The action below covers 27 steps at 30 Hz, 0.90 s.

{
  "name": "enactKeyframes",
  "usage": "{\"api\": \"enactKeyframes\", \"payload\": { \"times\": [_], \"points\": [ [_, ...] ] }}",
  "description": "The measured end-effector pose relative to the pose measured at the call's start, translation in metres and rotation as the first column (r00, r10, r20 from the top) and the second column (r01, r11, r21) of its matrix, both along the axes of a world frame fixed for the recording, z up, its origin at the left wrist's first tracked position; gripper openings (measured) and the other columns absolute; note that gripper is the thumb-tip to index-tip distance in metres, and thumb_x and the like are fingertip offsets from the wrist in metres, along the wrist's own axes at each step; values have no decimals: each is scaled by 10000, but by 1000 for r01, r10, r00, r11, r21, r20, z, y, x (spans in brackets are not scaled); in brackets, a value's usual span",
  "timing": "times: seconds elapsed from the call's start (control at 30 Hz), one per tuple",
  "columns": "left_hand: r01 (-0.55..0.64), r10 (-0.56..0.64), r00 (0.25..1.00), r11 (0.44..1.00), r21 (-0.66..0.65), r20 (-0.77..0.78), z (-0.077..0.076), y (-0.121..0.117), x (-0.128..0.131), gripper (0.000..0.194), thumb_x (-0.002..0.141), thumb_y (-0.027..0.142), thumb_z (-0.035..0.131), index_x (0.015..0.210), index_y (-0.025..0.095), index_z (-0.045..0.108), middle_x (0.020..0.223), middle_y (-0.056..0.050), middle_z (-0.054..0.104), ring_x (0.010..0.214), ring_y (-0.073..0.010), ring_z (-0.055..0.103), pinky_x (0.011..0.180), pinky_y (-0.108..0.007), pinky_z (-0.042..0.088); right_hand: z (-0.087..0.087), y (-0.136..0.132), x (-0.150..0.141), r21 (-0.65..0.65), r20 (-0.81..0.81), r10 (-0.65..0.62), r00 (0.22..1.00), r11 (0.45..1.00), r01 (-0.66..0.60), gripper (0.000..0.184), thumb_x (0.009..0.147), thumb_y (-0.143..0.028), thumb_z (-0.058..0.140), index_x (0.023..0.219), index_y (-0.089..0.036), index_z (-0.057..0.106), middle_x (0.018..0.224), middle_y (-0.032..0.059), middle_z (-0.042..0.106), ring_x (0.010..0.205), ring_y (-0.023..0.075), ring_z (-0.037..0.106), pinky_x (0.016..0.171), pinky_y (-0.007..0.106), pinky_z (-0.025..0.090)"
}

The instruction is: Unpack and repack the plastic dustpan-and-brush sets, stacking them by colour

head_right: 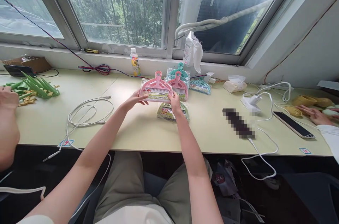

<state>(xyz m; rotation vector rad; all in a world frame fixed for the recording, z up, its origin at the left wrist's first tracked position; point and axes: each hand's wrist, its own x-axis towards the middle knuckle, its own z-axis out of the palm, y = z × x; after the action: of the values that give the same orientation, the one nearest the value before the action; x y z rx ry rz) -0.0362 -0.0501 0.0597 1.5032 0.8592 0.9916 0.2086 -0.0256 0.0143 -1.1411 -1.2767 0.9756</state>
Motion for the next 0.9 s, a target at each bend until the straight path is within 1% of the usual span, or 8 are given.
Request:
{"api": "enactKeyframes", "payload": {
  "times": [0.13, 0.2, 0.37, 0.47, 0.57, 0.7, 0.83, 0.9],
  "points": [
    [-134, 136, 988, 991, -30, 71, -12, 7, 10, 684, 731, 434, 764, 1310, 162, 522, 806, -46, 705, 454, -128, 613, 443, -238, 451, 12, -12, 1, -96, -27, -84, 996, 992, 81, 411, 798, -386, 597, 1172, -229, 529, 1125, 78, 665, 1018, 233, 648, 834, 366, 565],
    [-178, 181, 977, 983, -35, 117, -17, 12, 13, 660, 721, 423, 759, 1279, 153, 531, 715, -9, 670, 379, -104, 541, 391, -234, 395, 17, -17, 4, -93, -12, -56, 998, 994, 55, 428, 795, -407, 619, 1175, -238, 515, 1156, 89, 658, 1055, 251, 637, 849, 382, 558],
    [-231, 230, 961, 973, -15, 150, -17, 15, 12, 606, 690, 403, 768, 1199, 149, 559, 617, 32, 612, 342, -78, 467, 363, -220, 346, 23, -21, 12, -77, 20, 150, 989, 986, -148, 769, 679, -465, 789, 1323, -263, 420, 1205, 101, 651, 1081, 270, 646, 831, 400, 577],
    [-235, 237, 963, 971, -31, 129, -14, 14, 11, 615, 687, 401, 767, 1224, 179, 566, 795, -24, 694, 489, -112, 596, 441, -213, 425, 25, -18, 14, -74, 3, 89, 996, 993, -89, 836, 598, -392, 852, 1303, -235, 432, 1081, 91, 686, 1014, 277, 667, 835, 419, 579],
    [-259, 264, 952, 964, -52, 157, -14, 16, 10, 599, 642, 389, 792, 1171, 176, 610, 960, -60, 717, 755, -174, 683, 633, -257, 535, 26, -20, 10, -56, 32, 74, 997, 996, -72, 799, 617, -393, 846, 1294, -231, 453, 1033, 88, 695, 984, 283, 676, 821, 431, 584],
    [-311, 315, 936, 949, -49, 155, -21, 28, 5, 534, 567, 341, 828, 1031, 138, 659, 878, -60, 719, 823, -206, 671, 734, -289, 535, 26, -24, -5, -33, 147, 55, 988, 998, -51, 776, 683, -446, 807, 1343, -232, 459, 1153, 122, 678, 1056, 287, 661, 821, 424, 592],
    [-514, 515, 857, 857, 23, -34, -31, 45, -21, 395, 613, 236, 767, 988, 157, 668, 862, -61, 720, 875, -231, 676, 757, -290, 517, 32, -27, 5, -25, 317, 51, 947, 999, -46, 563, 795, -531, 692, 1263, -237, 582, 1303, 133, 635, 1128, 268, 638, 808, 387, 585],
    [-623, 621, 759, 780, 60, -195, -37, 53, -43, 350, 627, 205, 757, 964, 165, 673, 886, -85, 726, 942, -260, 677, 799, -307, 510, 35, -32, 30, 4, 414, -104, 904, 994, 112, 453, 839, -540, 639, 1175, -237, 641, 1268, 119, 662, 1070, 257, 659, 806, 383, 573]
  ]
}}
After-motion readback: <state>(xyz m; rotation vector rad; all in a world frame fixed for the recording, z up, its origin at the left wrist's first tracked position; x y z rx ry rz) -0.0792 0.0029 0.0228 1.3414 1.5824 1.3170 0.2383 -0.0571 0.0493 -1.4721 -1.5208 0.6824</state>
